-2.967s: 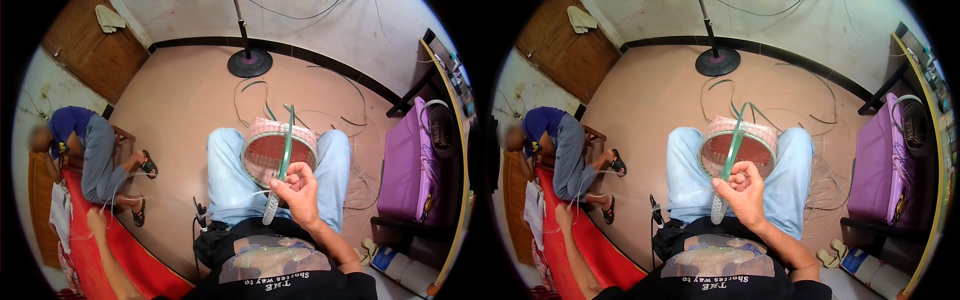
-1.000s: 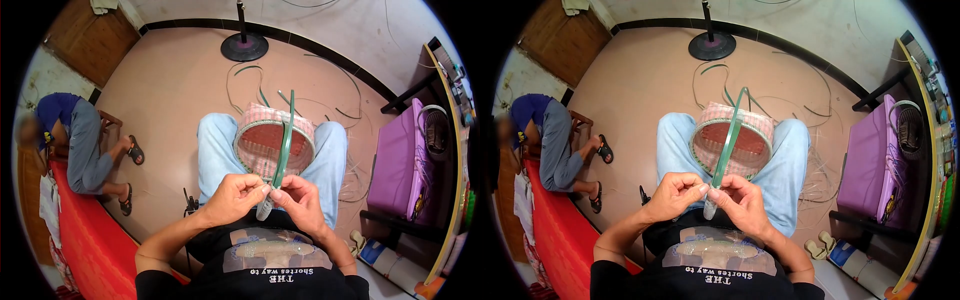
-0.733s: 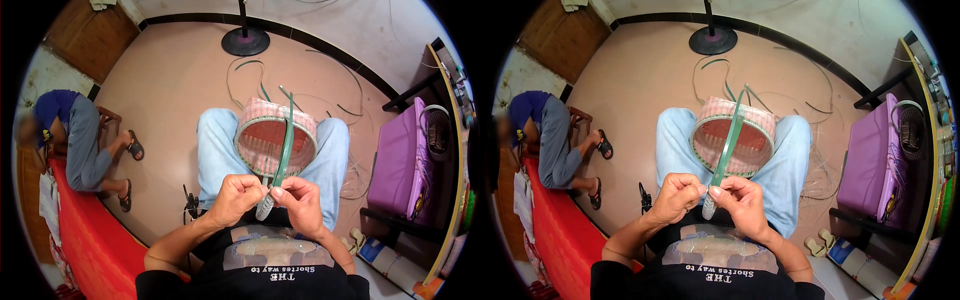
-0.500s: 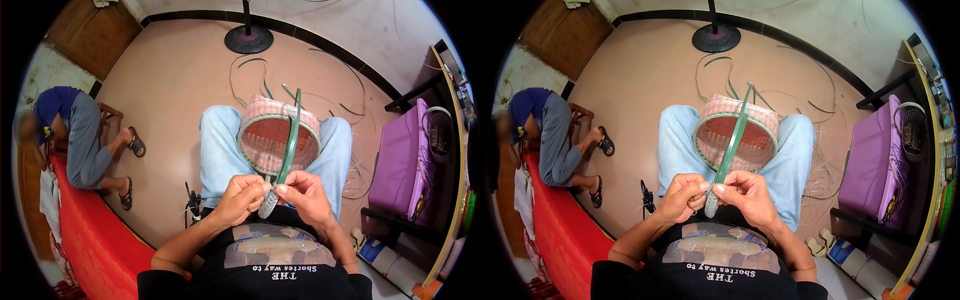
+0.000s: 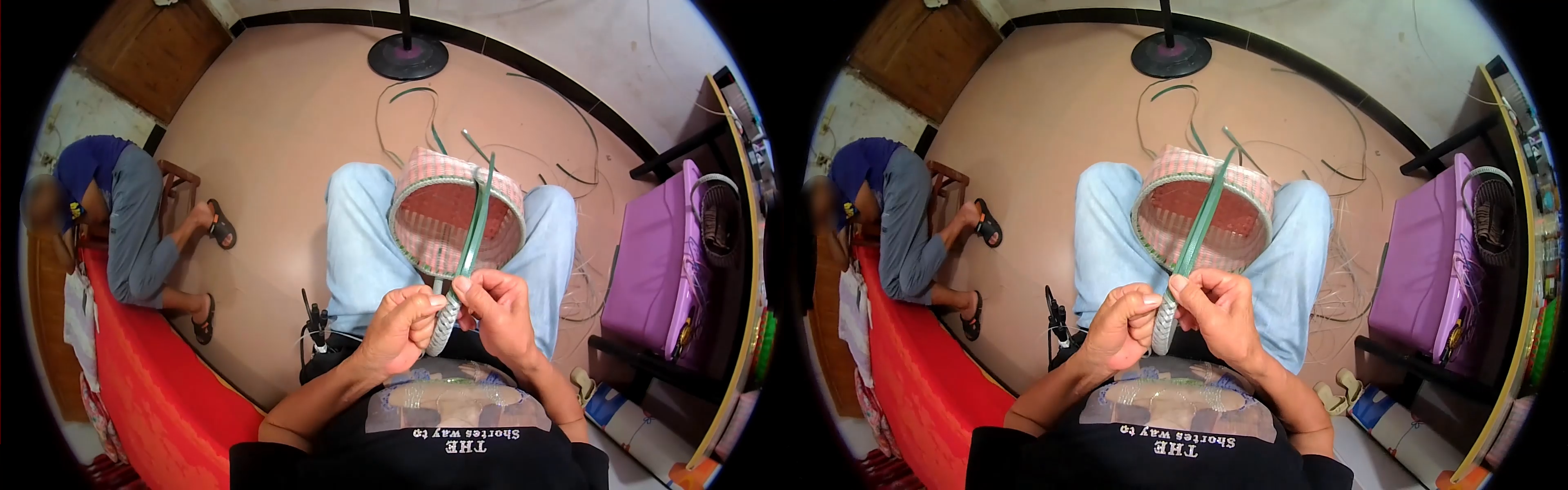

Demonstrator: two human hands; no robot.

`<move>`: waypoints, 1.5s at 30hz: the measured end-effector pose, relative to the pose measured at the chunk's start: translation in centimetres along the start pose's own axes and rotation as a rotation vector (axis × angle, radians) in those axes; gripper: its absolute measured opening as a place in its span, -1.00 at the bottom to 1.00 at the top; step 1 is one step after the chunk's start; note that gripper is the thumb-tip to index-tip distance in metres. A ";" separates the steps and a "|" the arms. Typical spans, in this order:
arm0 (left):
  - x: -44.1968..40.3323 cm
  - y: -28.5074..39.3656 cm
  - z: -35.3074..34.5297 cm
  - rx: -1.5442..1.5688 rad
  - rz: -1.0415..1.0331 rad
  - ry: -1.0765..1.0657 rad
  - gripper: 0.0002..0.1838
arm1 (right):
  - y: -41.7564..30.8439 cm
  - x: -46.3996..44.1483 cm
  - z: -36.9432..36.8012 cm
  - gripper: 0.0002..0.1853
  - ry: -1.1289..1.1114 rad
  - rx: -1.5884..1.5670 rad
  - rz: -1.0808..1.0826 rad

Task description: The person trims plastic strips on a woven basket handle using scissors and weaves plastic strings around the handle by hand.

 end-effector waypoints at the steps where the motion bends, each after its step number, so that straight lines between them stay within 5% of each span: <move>1: 0.0 0.0 0.1 0.017 0.001 0.003 -0.70 | 0.2 0.0 0.0 -0.71 -0.003 -0.019 -0.016; 7: 0.0 0.5 0.0 0.006 0.034 0.013 -0.68 | -0.3 0.2 -0.1 -0.80 -0.149 -0.075 0.027; 16: 0.1 -0.3 0.5 -0.050 0.049 0.051 -0.70 | 0.3 1.4 -0.1 -0.86 0.009 0.023 0.142; 23: 2.2 4.0 -2.4 -0.556 0.056 -0.015 -0.71 | -0.4 1.6 0.5 -0.88 0.025 0.030 0.103; 26: 3.2 4.5 -4.3 -0.807 -0.015 -0.037 -0.70 | -1.4 2.2 0.3 -0.87 0.196 0.098 0.252; 31: 3.1 4.5 -7.2 -0.951 -0.012 -0.152 -0.70 | -5.0 4.0 -0.7 -0.75 0.346 0.646 0.701; 34: 2.7 5.3 -8.7 -1.312 -0.277 -0.369 -0.70 | -5.9 4.4 -1.5 -0.72 0.294 0.860 1.024; 38: -0.4 7.7 -6.2 -1.044 -0.255 -0.199 -0.71 | -5.5 4.7 -2.0 -0.74 0.304 0.861 1.120; 41: -1.9 4.1 -3.8 -0.807 -0.024 -0.288 -0.75 | -5.3 4.7 -1.6 -0.74 0.305 0.835 1.119; 45: -1.9 3.1 -3.9 -0.699 0.029 -0.282 -0.77 | -5.2 4.7 -1.4 -0.77 0.336 0.842 1.099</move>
Point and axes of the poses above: each hand's wrist, its own x-axis away from the middle knuckle, its own z-axis out of the back of the hand, y = z × x, the point moved 6 cm from there along -x, towards the middle knuckle, and after that the axes turned 6 degrees about x, right-handed, at the moved point
